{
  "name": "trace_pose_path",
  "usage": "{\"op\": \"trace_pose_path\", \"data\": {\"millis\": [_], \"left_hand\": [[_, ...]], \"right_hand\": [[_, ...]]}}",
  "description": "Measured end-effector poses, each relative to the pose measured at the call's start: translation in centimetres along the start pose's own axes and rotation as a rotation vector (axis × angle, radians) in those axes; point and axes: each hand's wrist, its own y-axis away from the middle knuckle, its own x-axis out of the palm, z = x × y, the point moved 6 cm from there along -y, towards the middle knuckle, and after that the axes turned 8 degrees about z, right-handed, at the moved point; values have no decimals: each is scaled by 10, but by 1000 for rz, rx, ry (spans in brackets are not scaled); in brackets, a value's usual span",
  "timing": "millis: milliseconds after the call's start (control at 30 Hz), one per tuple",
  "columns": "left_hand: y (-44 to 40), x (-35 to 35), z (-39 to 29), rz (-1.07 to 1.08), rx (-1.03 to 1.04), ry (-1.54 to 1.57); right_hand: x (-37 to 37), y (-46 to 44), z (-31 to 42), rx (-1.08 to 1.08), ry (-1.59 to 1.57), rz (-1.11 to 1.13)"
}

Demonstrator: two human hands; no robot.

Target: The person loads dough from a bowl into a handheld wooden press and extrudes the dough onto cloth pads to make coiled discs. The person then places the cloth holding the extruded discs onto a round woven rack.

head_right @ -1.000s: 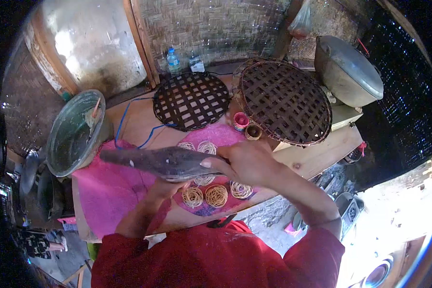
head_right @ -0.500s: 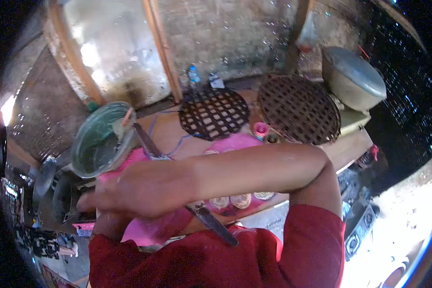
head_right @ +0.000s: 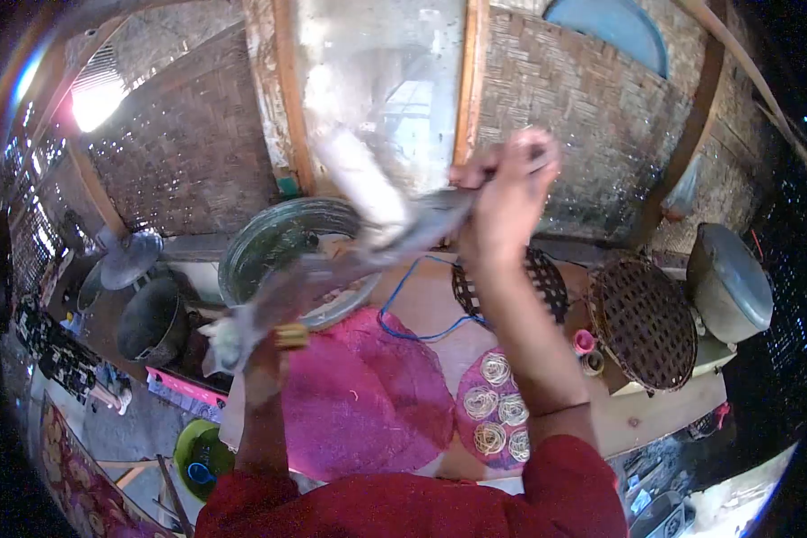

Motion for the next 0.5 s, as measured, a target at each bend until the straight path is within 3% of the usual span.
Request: {"op": "trace_pose_path", "data": {"millis": [67, 167, 233, 267, 300, 367, 400, 467, 500], "left_hand": [[0, 1, -69, -169, 501, -62], [13, -4, -176, -550, 1008, -45], [39, -40, -218, -644, 1108, -107], [45, -60, -232, -305, 1094, -229], [51, -62, -235, -325, 1035, -357], [59, -68, -231, -405, 923, -575], [60, -77, -221, -463, 884, -626], [64, -96, -199, -556, 801, -690], [66, -105, -188, -585, 767, -706]], "right_hand": [[36, 32, -69, 291, -16, 32], [75, 74, -186, 740, -185, 384], [63, 83, -248, 332, 744, 1145], [49, 91, -272, 216, 1217, 1328], [30, 100, -294, 60, 1698, 1471], [-11, 113, -343, -168, 1891, 1551], [-8, 115, -348, -175, 1885, 1566], [-7, 120, -361, 67, 1828, 1648], [3, 118, -357, 66, 1825, 1670]]}}
